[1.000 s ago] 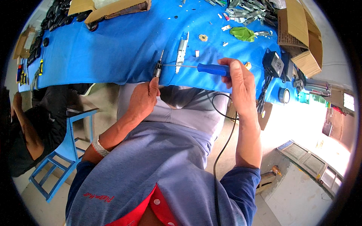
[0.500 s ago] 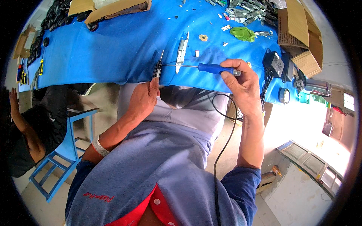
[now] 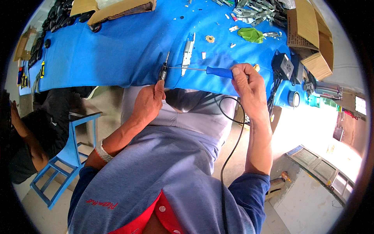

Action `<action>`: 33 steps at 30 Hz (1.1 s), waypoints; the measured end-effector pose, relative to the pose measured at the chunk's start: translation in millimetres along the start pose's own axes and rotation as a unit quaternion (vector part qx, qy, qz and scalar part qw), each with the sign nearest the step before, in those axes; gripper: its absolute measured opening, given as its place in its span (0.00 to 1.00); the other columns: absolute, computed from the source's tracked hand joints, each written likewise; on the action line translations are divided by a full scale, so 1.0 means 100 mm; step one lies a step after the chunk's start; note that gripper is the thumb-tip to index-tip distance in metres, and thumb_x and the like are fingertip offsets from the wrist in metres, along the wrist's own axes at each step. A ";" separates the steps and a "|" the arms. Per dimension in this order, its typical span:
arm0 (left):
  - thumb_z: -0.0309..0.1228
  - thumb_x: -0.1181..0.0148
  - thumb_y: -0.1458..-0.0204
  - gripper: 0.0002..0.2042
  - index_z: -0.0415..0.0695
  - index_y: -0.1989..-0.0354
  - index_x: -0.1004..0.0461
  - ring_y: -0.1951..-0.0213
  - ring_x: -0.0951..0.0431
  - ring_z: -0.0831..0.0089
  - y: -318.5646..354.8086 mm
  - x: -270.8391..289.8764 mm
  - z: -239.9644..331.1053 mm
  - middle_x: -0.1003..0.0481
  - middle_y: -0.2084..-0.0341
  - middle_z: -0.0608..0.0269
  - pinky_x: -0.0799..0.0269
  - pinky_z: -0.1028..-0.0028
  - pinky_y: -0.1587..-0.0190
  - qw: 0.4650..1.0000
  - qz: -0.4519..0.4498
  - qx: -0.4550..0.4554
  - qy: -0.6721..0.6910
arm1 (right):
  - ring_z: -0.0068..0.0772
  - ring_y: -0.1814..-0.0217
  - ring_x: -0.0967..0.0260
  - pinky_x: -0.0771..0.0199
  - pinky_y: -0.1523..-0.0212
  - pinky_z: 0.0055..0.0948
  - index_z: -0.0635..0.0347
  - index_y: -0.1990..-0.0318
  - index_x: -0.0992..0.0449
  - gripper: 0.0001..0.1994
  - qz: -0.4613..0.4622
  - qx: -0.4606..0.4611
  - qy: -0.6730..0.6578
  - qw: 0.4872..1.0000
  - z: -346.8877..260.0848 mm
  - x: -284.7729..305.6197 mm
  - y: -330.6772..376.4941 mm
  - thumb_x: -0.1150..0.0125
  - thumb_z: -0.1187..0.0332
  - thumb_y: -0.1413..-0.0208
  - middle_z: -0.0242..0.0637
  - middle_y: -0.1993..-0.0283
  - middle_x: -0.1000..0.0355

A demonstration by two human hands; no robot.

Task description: The person assembles electronic components by inserting a motor into a plastic housing, wiping parts with a green cloth, and using a small screwdriver to secure small screws.

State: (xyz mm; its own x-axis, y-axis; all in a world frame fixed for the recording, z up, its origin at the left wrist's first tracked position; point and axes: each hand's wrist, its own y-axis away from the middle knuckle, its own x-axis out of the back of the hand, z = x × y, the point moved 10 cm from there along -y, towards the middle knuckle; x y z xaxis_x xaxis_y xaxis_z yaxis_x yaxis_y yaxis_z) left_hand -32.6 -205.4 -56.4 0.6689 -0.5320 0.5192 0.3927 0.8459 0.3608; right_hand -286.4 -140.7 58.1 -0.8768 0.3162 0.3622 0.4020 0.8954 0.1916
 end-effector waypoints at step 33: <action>0.46 0.62 0.37 0.29 0.34 0.78 0.26 0.73 0.25 0.43 0.00 0.00 -0.01 0.26 0.81 0.41 0.31 0.52 0.67 1.000 0.002 -0.006 0.009 | 0.19 0.71 0.39 0.39 0.69 0.17 0.67 0.55 0.25 0.15 0.029 -0.002 -0.111 0.993 0.16 0.05 -0.05 0.43 0.62 0.39 0.31 0.69 0.31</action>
State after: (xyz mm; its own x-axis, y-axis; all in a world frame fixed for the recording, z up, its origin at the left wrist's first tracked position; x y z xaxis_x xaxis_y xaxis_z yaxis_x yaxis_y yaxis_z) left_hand -32.2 -205.7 -56.8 0.6816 -0.5282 0.5065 0.3978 0.8484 0.3494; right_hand -296.9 -138.8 43.9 -0.8889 0.4286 0.1617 0.4537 0.8726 0.1808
